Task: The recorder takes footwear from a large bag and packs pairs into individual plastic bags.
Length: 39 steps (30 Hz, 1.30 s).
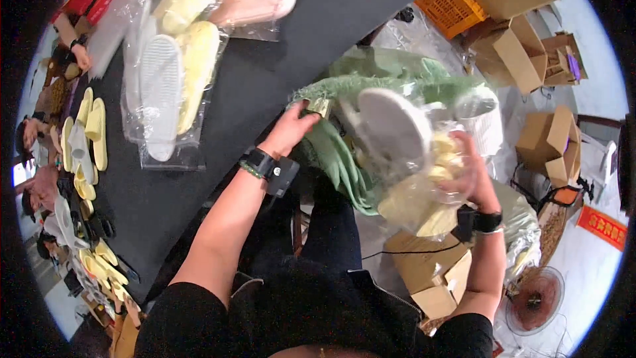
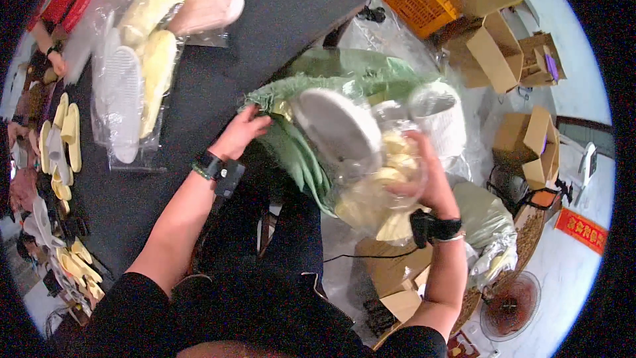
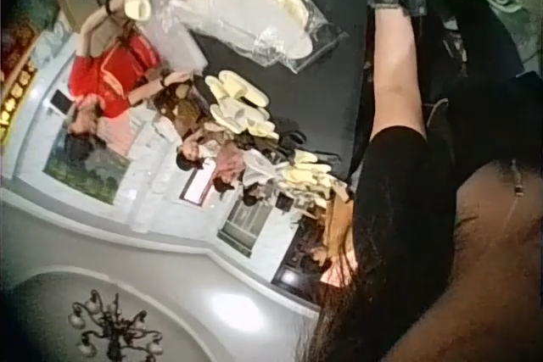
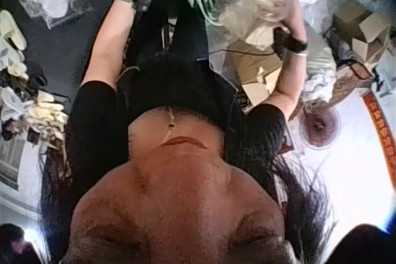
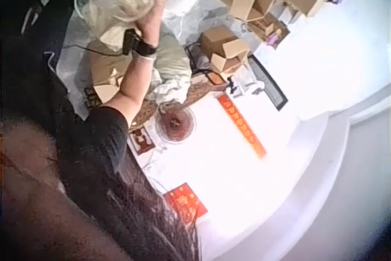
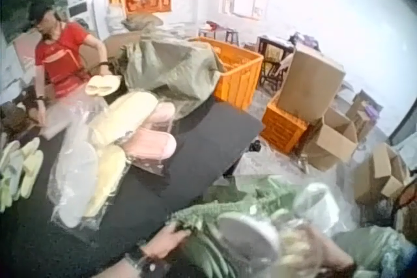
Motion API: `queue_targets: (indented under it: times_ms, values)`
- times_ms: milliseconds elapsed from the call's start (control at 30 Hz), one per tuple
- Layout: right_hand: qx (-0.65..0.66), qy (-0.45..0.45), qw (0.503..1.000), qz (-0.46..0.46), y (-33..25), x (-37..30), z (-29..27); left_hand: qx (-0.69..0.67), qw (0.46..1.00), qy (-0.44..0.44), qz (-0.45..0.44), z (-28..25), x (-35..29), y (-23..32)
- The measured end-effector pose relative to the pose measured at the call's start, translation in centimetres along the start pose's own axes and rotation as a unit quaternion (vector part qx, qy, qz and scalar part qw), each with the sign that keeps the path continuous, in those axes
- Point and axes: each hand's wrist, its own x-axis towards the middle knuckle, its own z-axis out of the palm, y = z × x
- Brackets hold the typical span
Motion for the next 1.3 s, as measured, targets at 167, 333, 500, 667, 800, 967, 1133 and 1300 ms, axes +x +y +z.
queue_targets:
  times_ms: [167, 333, 500, 667, 800, 967, 1133, 1300]
  values:
    - [0.061, 0.098, 0.993, -0.017, -9.5, -3.1, -5.8, 0.075, 0.989, -0.105, 0.079, 0.4, -4.8, -2.3]
    - [-0.458, 0.217, 0.83, -0.235, -23.3, -5.1, -7.3, -0.01, 0.978, -0.206, -0.018, -2.7, -14.8, -1.8]
    - [0.075, 0.138, 0.967, -0.201, -30.7, 0.8, -2.1, 0.006, 0.995, -0.094, 0.045, -9.9, -24.4, -2.4]
    - [0.36, 0.006, 0.91, -0.205, -40.1, 9.1, 12.2, -0.043, 0.999, 0.028, 0.003, -17.1, -34.5, -4.6]
    - [-0.021, 0.054, 0.943, -0.328, -31.7, 25.2, 20.6, -0.153, 0.977, 0.141, -0.045, -21.1, -40.9, -7.6]
    - [0.126, 0.297, 0.946, -0.024, -28.3, 30.5, 26.9, -0.172, 0.962, 0.203, -0.059, -24.1, -44.8, -13.7]
    - [0.078, 0.297, 0.952, -0.017, -30.7, 31.2, 25.9, -0.209, 0.958, 0.177, -0.082, -25.7, -45.3, -15.6]
    - [0.104, 0.288, 0.952, -0.013, -31.5, 28.3, 25.7, -0.15, 0.97, 0.185, -0.045, -27.3, -44.2, -13.6]
